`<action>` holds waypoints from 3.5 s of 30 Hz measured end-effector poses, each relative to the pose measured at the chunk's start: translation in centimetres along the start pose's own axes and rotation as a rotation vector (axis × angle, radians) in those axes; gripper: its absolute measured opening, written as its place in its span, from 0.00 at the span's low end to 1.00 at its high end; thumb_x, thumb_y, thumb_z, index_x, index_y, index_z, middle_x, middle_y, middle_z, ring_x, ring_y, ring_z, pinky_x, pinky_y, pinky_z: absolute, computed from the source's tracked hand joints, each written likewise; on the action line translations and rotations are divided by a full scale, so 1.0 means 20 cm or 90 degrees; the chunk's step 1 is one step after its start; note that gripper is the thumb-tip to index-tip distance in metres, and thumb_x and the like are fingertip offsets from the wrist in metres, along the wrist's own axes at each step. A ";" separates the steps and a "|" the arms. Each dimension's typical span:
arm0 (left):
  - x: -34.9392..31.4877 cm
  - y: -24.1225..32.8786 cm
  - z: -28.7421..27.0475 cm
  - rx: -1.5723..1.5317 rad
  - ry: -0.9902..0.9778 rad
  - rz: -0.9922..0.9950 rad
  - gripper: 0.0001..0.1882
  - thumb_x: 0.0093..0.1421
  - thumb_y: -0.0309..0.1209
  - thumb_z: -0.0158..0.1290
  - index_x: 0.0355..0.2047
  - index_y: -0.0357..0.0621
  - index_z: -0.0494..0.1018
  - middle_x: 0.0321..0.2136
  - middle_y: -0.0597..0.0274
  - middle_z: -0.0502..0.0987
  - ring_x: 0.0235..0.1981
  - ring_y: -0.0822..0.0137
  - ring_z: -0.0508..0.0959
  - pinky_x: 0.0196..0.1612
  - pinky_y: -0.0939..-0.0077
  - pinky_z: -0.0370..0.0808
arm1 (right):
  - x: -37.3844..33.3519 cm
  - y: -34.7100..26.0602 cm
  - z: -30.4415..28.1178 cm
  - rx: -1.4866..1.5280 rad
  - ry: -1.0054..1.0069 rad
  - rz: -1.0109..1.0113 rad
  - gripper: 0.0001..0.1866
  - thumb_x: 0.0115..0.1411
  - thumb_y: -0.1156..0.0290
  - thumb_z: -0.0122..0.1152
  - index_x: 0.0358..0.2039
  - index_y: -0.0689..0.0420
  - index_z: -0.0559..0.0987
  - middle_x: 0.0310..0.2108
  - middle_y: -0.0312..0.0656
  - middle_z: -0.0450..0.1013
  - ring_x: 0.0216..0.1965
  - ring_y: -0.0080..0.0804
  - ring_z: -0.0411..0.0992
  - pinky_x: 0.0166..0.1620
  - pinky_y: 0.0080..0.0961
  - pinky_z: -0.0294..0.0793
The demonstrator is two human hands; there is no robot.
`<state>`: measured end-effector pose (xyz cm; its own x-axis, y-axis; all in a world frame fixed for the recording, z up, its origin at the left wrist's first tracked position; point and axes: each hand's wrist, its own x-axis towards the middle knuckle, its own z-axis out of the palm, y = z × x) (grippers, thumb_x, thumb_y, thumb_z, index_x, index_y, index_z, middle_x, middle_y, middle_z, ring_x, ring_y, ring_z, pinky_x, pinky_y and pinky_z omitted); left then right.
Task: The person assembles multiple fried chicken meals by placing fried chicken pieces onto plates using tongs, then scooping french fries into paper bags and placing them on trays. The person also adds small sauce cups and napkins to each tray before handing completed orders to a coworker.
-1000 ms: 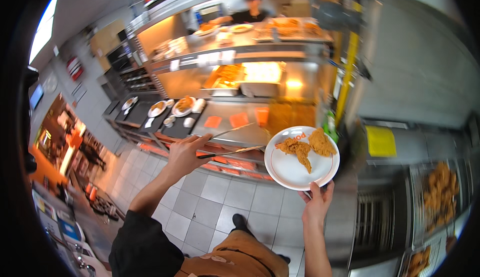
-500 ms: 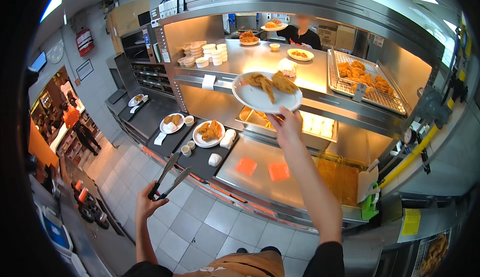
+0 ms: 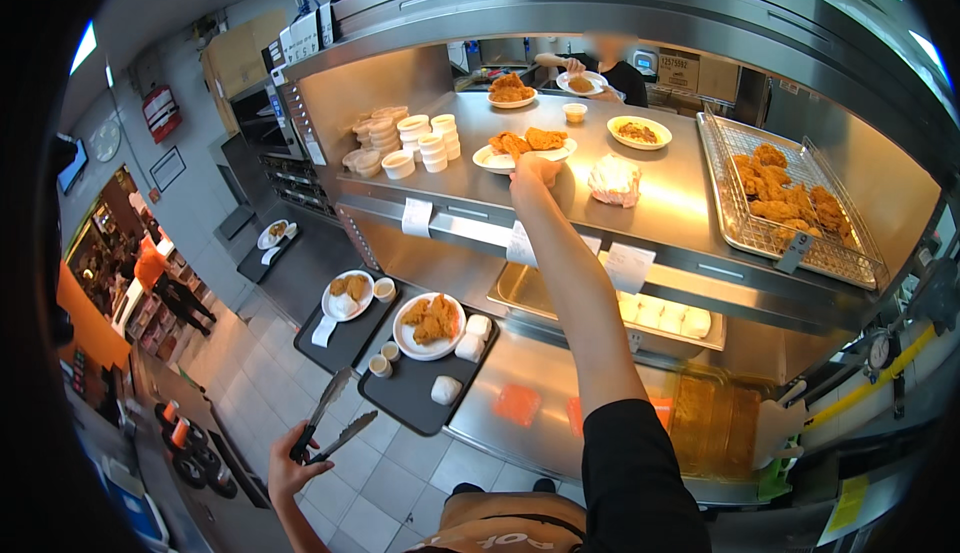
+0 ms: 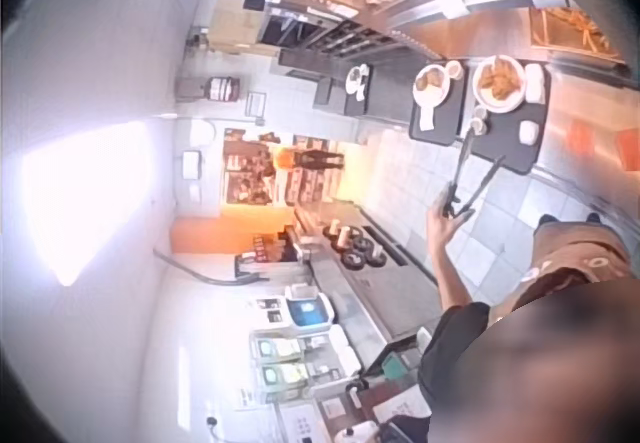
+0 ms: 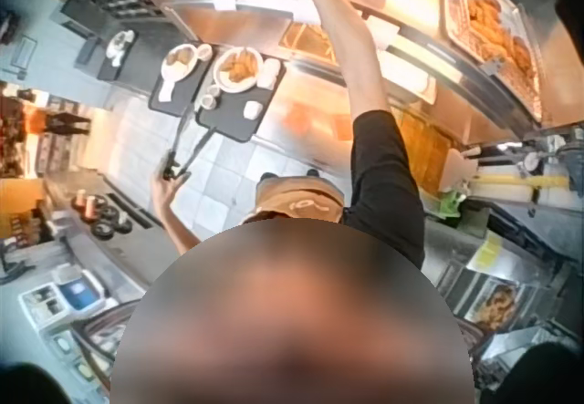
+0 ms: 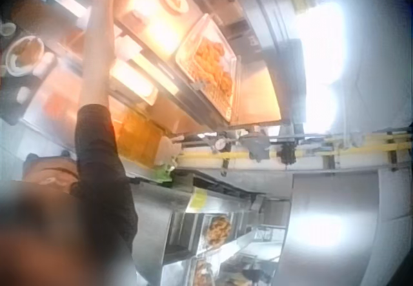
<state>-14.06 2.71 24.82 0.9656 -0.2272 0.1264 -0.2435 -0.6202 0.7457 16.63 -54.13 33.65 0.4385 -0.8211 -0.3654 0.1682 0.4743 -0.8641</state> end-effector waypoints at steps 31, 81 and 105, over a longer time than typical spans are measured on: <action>0.20 0.32 2.02 -0.119 -1.076 0.254 0.31 0.62 0.47 0.55 0.57 0.35 0.68 0.46 0.43 0.77 0.49 0.53 0.78 0.53 0.65 0.73 | -0.77 0.97 -3.12 -0.818 0.317 -0.113 0.37 0.64 0.50 0.55 0.64 0.62 0.58 0.55 0.61 0.68 0.54 0.59 0.69 0.54 0.46 0.68; 0.63 -0.38 2.50 0.253 -0.288 0.150 0.34 0.41 0.54 0.65 0.46 0.53 0.73 0.47 0.45 0.67 0.53 0.42 0.66 0.51 0.44 0.68 | -0.70 1.37 -2.71 -0.758 -0.073 -0.430 0.28 0.54 0.58 0.63 0.52 0.60 0.72 0.44 0.58 0.72 0.44 0.54 0.72 0.49 0.43 0.72; 0.98 0.06 2.01 -0.738 -0.956 -0.119 0.31 0.67 0.45 0.49 0.64 0.41 0.58 0.57 0.53 0.68 0.56 0.62 0.71 0.58 0.66 0.69 | -0.71 1.12 -1.60 -0.778 -0.078 -0.733 0.08 0.51 0.70 0.66 0.30 0.57 0.77 0.43 0.43 0.74 0.49 0.43 0.73 0.49 0.37 0.74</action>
<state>0.91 -32.61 1.87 -0.0504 -0.9924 -0.1125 0.6265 -0.1191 0.7703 -14.16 -41.95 8.45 0.6547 -0.4850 0.5798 -0.2822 -0.8684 -0.4078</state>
